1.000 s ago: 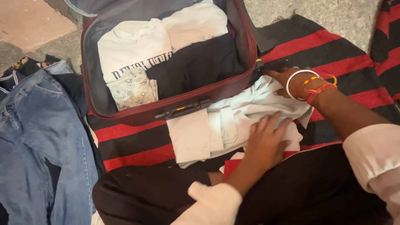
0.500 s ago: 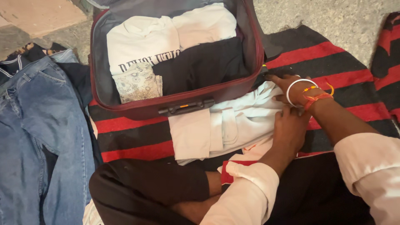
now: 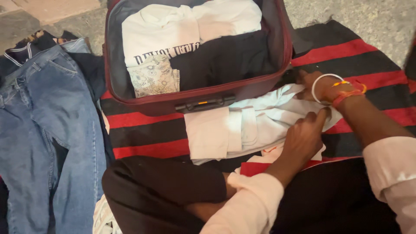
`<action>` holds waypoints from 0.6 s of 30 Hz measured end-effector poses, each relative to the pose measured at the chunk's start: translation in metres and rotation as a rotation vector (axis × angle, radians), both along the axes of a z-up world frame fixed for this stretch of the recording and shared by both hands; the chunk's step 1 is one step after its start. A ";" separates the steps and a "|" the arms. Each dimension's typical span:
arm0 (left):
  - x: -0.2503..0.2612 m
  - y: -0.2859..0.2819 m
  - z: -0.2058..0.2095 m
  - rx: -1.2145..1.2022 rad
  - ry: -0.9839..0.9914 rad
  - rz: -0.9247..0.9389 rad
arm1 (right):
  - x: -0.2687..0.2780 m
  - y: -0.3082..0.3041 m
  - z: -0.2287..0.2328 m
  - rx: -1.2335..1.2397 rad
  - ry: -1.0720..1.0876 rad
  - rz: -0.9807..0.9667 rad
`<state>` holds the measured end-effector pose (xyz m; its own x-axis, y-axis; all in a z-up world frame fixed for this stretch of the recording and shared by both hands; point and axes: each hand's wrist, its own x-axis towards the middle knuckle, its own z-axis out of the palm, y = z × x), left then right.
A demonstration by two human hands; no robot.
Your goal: The person buttons a shirt, folds the sleeves and sides inward, and places the folded shirt into a suitcase.
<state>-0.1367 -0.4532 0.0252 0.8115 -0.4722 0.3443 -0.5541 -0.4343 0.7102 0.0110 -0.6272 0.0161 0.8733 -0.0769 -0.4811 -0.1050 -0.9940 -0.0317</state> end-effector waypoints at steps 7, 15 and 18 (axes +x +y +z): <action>-0.023 0.070 0.029 -0.325 -0.093 -0.017 | -0.009 -0.009 0.035 0.634 0.045 -0.137; -0.054 0.146 0.036 -0.584 0.260 0.065 | -0.039 0.080 0.094 0.912 0.136 -0.210; -0.065 0.171 0.033 -0.807 0.538 0.131 | -0.048 0.129 0.102 1.076 0.163 -0.315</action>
